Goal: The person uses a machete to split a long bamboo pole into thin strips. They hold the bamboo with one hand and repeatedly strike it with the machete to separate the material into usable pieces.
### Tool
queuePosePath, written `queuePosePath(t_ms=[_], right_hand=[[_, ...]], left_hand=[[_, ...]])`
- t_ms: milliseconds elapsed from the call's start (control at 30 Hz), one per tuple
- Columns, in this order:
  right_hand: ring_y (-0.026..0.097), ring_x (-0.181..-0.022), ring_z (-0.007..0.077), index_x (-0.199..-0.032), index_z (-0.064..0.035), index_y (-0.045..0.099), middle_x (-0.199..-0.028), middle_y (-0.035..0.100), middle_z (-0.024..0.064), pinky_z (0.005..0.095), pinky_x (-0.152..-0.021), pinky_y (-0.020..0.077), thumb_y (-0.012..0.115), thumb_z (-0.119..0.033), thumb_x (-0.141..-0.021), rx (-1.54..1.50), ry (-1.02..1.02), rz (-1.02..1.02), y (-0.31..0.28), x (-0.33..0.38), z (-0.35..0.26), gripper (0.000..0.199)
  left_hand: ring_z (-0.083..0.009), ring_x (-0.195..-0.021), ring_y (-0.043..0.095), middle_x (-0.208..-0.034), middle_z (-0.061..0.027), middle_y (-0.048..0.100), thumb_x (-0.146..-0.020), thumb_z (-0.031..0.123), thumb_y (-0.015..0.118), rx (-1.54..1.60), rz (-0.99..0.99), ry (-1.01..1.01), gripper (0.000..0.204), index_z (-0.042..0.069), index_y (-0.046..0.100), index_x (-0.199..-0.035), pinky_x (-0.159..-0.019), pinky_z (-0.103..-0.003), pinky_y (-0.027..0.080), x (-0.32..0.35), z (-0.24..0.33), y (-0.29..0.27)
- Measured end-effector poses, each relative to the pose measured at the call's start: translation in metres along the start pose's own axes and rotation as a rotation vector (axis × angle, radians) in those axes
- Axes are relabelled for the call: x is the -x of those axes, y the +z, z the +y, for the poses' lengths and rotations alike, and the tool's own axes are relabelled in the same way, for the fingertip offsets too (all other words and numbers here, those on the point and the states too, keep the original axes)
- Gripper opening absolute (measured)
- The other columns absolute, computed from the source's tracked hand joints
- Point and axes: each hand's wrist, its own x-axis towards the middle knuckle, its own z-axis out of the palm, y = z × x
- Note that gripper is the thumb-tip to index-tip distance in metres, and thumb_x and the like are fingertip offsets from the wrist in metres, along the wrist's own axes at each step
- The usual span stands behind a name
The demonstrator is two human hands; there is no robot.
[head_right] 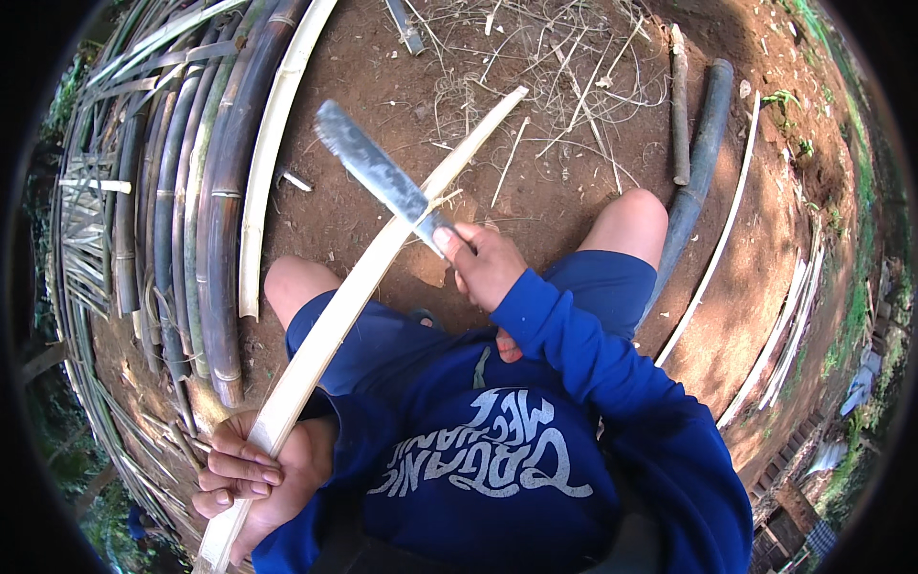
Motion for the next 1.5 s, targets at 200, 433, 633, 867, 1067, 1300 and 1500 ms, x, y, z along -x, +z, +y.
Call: queuePosePath(t_ms=[200, 433, 633, 867, 1067, 1300, 1500], right_hand=[[0.039, -0.039, 0.0064, -0.093, -0.0074, 0.051, -0.053, 0.042, -0.0021, 0.0220, -0.038, 0.0311, 0.047, -0.033, -0.099, -0.052, 0.004, -0.055, 0.006, 0.012, -0.005, 0.027], [0.041, -0.035, 0.0093, -0.087, -0.0066, 0.052, -0.048, 0.044, 0.0008, 0.0231, -0.033, 0.0324, 0.046, -0.035, -0.099, -0.218, -0.095, -0.098, 0.020, 0.027, -0.022, 0.031], [0.047, -0.034, 0.0179, -0.111, -0.0078, 0.043, -0.051, 0.049, 0.0106, 0.0285, -0.033, 0.0417, 0.043, -0.025, -0.100, -0.462, -0.247, -0.251, 0.014, 0.010, -0.040, 0.021], [0.049, -0.040, 0.0188, -0.139, -0.0074, 0.029, -0.056, 0.048, 0.0089, 0.0286, -0.039, 0.0454, 0.035, -0.025, -0.102, -0.642, -0.335, -0.302, 0.004, 0.000, -0.089, 0.041], [0.047, -0.041, 0.0205, -0.068, -0.0090, 0.048, -0.053, 0.045, 0.0043, 0.0331, -0.041, 0.0429, 0.036, -0.051, -0.098, -0.855, -0.188, -0.295, -0.032, -0.073, -0.058, 0.053], [0.049, -0.044, 0.0185, -0.068, -0.0120, 0.049, -0.055, 0.047, 0.0007, 0.0330, -0.042, 0.0414, 0.046, -0.051, -0.095, -0.947, -0.240, -0.042, -0.090, -0.116, -0.054, 0.047], [0.047, -0.042, 0.0151, -0.083, -0.0139, 0.052, -0.054, 0.044, 0.0001, 0.0292, -0.039, 0.0399, 0.053, -0.052, -0.091, -0.722, -0.305, 0.135, -0.130, -0.149, -0.029, 0.039]], left_hand=[[-0.0051, -0.032, 0.035, -0.043, 0.0035, 0.035, -0.088, 0.074, 0.029, -0.024, 0.005, 0.003, 0.068, 0.009, 0.042, -0.072, -0.038, -0.017, 0.027, 0.008, -0.008, 0.008], [-0.0115, -0.030, 0.042, -0.048, -0.0046, 0.044, -0.088, 0.075, 0.027, 0.178, -0.005, 0.100, 0.075, 0.002, 0.041, -0.076, -0.029, -0.021, 0.031, -0.021, 0.000, 0.020], [-0.0145, -0.035, 0.043, -0.051, -0.0091, 0.049, -0.086, 0.078, 0.025, 0.382, -0.018, 0.106, 0.081, -0.001, 0.042, -0.080, -0.032, -0.024, 0.030, -0.039, -0.025, 0.032], [-0.0126, -0.031, 0.036, -0.043, -0.0046, 0.040, -0.082, 0.082, 0.021, 0.396, 0.119, 0.005, 0.083, 0.003, 0.046, -0.078, -0.032, -0.023, 0.024, -0.051, -0.029, 0.055], [-0.0186, -0.044, 0.049, -0.048, -0.0030, 0.042, -0.080, 0.082, 0.017, 0.212, 0.081, -0.204, 0.086, 0.005, 0.052, -0.089, -0.049, -0.033, 0.043, -0.021, -0.093, 0.047], [-0.0353, -0.140, 0.022, -0.151, -0.0231, 0.019, -0.064, 0.095, 0.022, 0.183, 0.176, -0.373, 0.125, 0.005, 0.009, -0.150, -0.110, -0.055, 0.026, -0.081, -0.078, -0.021], [-0.0360, -0.127, 0.042, -0.134, -0.0257, 0.042, -0.073, 0.082, 0.047, 0.337, -0.036, -0.472, 0.109, 0.002, 0.025, -0.143, -0.103, -0.060, 0.037, -0.185, -0.058, -0.030]])
